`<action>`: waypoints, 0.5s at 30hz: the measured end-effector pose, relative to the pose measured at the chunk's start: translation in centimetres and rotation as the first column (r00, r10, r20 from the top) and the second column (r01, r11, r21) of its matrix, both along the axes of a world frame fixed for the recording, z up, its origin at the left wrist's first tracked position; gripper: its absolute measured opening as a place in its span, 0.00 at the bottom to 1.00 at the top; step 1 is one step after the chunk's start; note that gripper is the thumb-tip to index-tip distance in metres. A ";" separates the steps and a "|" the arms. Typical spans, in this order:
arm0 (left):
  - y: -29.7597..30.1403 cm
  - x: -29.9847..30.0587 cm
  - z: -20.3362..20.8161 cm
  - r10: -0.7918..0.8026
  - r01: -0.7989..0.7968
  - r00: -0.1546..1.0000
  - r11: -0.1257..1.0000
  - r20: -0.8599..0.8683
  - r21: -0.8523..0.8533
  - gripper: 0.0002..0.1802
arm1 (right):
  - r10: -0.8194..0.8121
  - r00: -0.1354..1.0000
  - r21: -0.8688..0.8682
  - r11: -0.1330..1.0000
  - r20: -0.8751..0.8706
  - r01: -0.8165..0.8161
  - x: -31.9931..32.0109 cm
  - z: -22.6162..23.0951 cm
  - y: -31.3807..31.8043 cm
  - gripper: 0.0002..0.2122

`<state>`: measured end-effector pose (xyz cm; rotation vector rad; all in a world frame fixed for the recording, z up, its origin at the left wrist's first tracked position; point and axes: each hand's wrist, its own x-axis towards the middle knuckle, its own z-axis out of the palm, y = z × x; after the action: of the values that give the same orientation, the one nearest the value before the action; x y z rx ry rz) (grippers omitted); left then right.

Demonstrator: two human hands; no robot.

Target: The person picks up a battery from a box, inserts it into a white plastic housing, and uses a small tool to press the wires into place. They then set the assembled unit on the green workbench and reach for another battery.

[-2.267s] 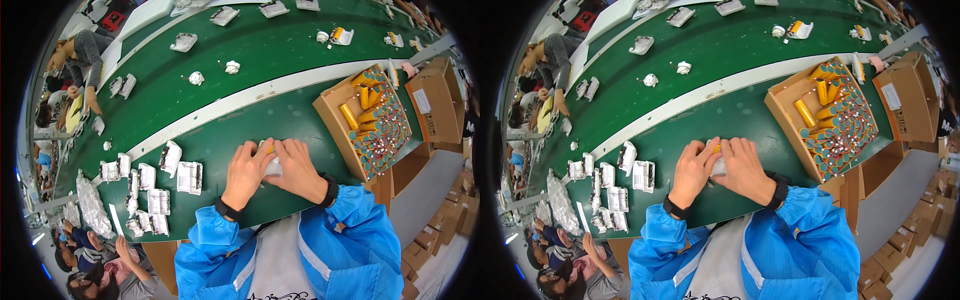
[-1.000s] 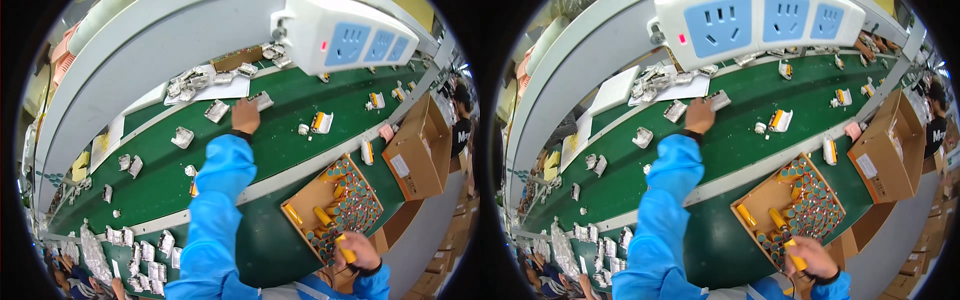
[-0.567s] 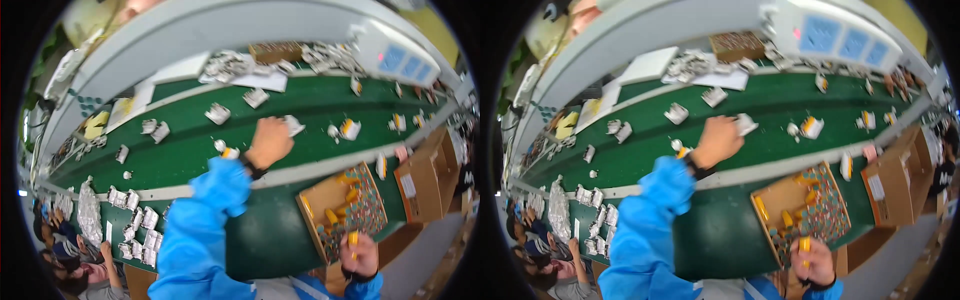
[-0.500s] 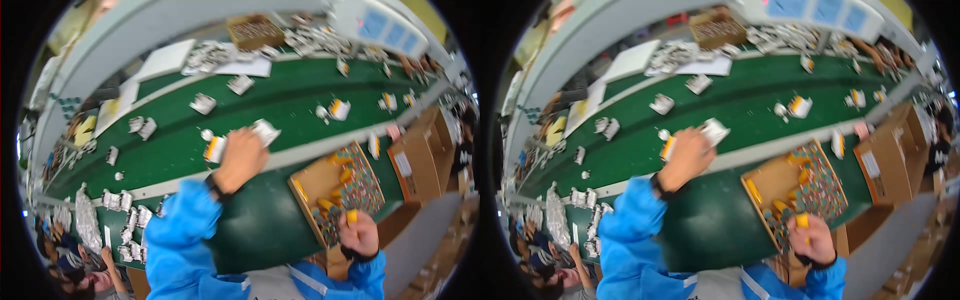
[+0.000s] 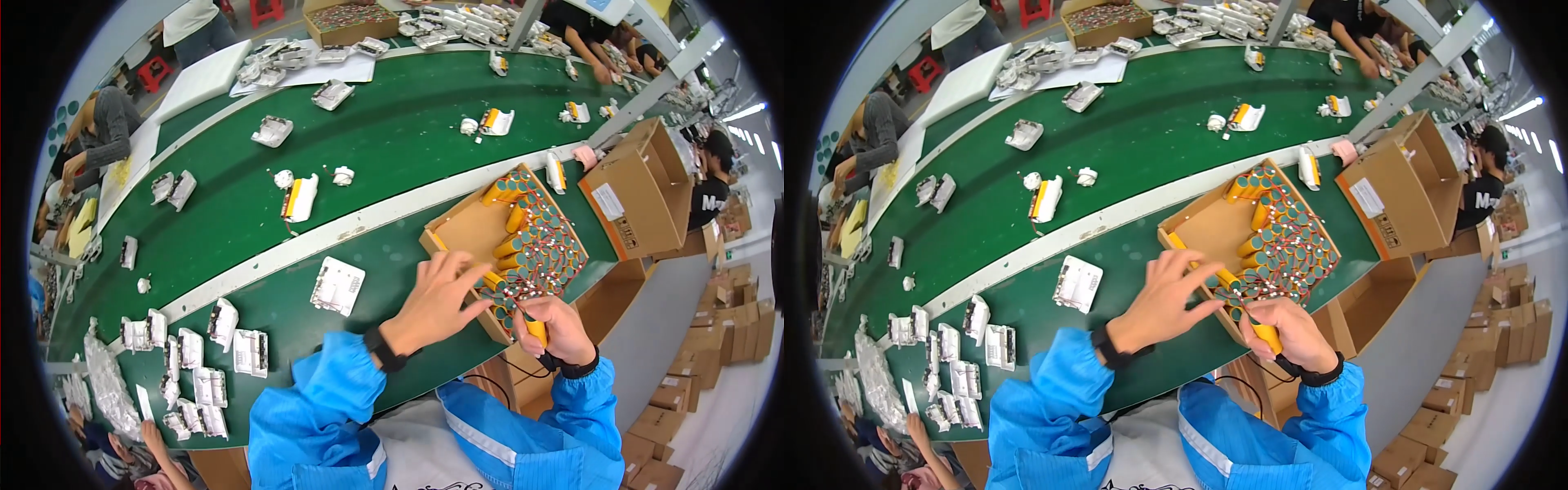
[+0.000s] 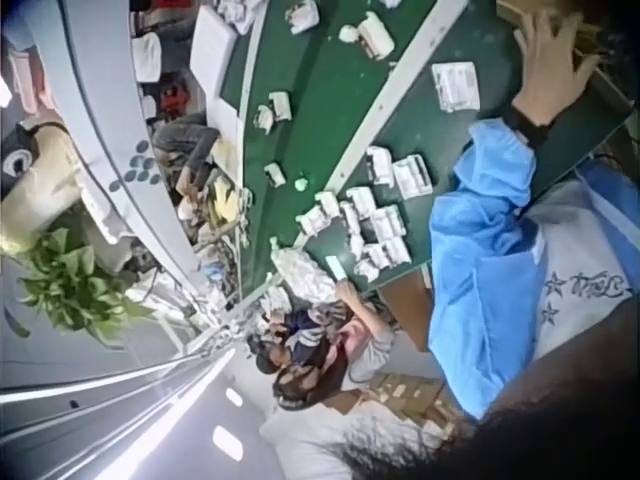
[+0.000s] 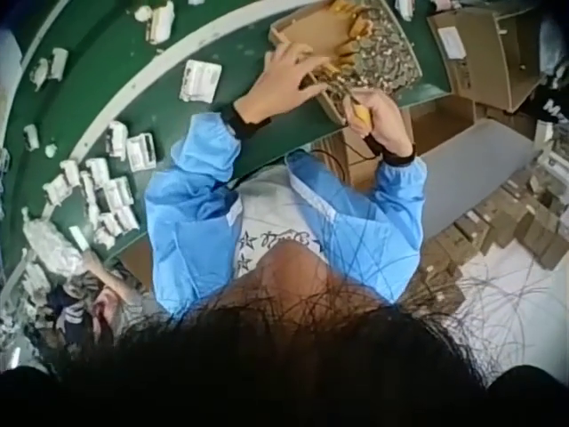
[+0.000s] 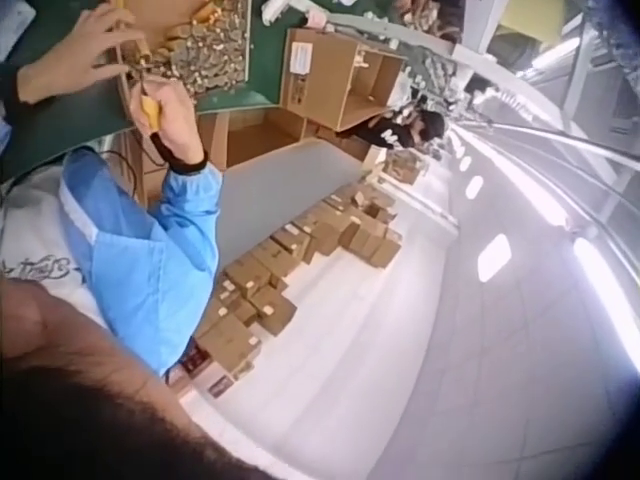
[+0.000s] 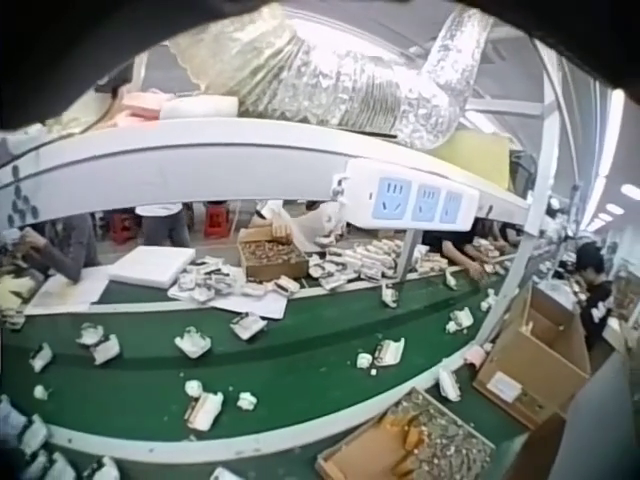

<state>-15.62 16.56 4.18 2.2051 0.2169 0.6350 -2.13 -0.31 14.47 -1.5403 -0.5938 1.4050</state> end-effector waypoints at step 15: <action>0.3 -1.0 3.1 -0.217 0.228 0.938 0.974 0.271 -0.010 0.12 | -0.094 0.994 0.150 0.985 0.052 0.086 -1.9 3.4 0.1 0.18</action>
<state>-16.66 16.90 7.26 2.0395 -0.1575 0.7843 -4.07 -0.25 17.87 -1.4759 -0.6409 1.2241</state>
